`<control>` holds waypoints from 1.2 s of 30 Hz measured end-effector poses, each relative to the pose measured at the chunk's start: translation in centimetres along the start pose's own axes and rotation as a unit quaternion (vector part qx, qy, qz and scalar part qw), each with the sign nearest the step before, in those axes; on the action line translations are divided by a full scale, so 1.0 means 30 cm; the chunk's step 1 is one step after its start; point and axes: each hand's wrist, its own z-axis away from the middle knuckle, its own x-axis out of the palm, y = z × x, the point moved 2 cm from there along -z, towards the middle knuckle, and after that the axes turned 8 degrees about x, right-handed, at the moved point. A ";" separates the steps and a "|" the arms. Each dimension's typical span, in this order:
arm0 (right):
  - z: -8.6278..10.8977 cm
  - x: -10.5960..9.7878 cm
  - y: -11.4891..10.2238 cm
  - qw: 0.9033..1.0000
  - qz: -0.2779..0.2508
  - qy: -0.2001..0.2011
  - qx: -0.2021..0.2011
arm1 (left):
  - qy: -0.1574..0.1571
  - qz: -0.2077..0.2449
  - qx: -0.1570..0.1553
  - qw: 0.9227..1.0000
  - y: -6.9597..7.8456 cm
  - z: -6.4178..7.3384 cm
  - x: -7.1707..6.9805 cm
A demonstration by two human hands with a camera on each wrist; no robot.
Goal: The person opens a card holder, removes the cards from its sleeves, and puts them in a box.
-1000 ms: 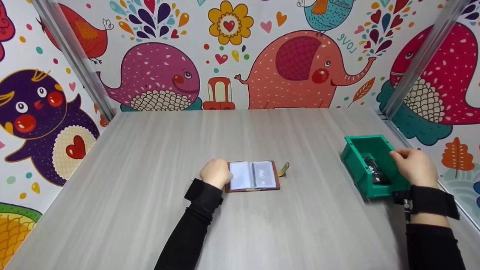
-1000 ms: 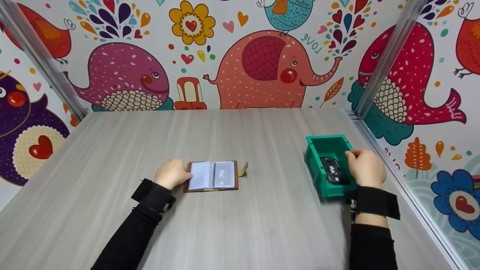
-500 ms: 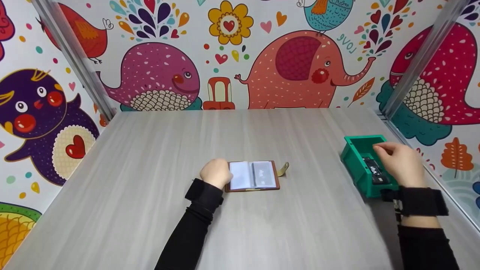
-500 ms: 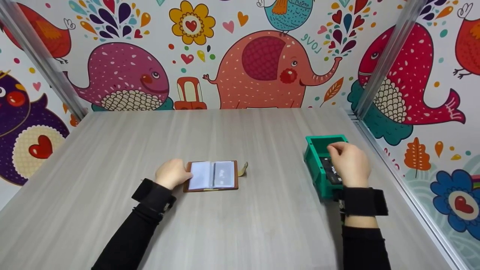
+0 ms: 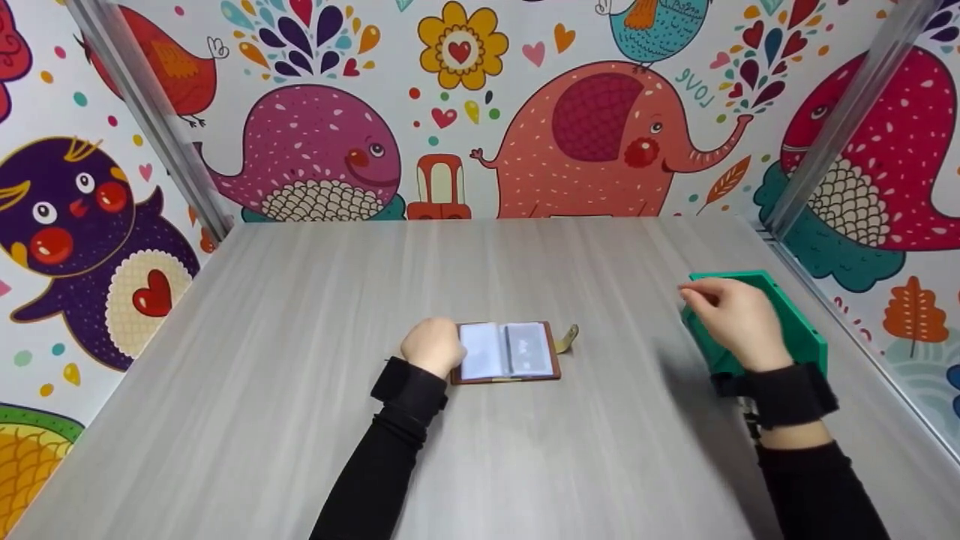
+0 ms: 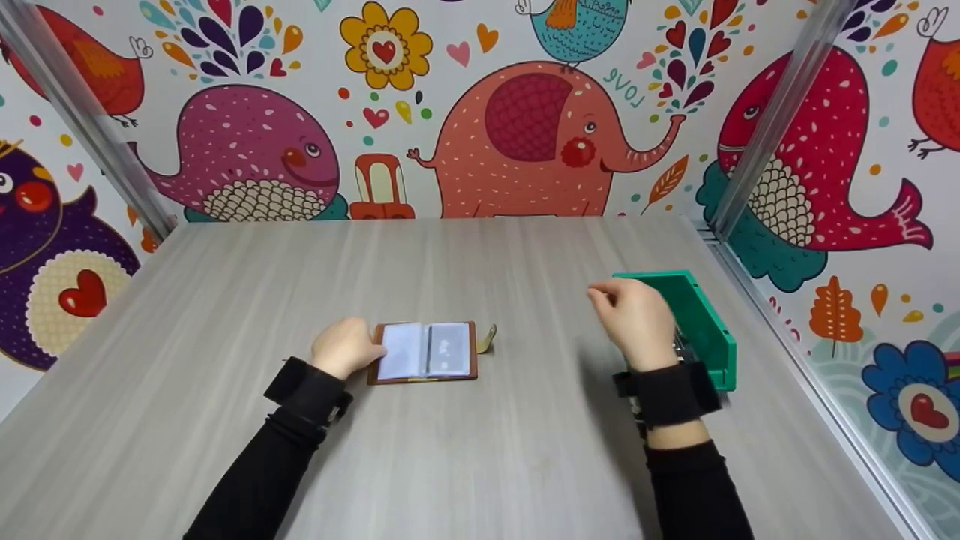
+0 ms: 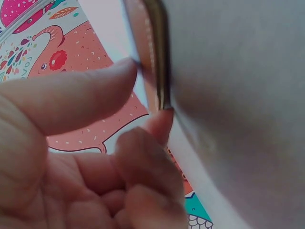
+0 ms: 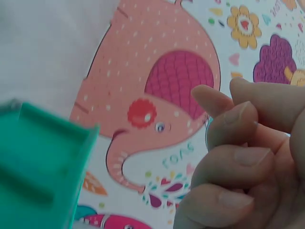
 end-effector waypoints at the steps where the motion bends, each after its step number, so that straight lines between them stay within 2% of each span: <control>1: -0.002 0.011 -0.011 1.000 0.000 -0.002 -0.004 | -0.001 0.000 0.000 1.000 0.000 -0.001 0.001; 12: -0.022 0.160 -0.118 0.998 -0.004 -0.019 -0.052 | -0.013 -0.001 -0.011 1.000 -0.001 -0.009 0.000; 23: -0.032 0.299 -0.216 0.995 -0.005 -0.076 -0.068 | -0.012 -0.001 -0.008 1.000 -0.001 -0.009 -0.001; 30: -0.035 0.360 -0.245 0.993 -0.016 -0.099 -0.061 | -0.010 -0.001 -0.005 1.000 0.000 -0.008 0.000; 36: -0.040 0.403 -0.273 0.991 0.004 -0.118 -0.059 | -0.015 0.001 -0.008 1.000 -0.001 -0.008 0.000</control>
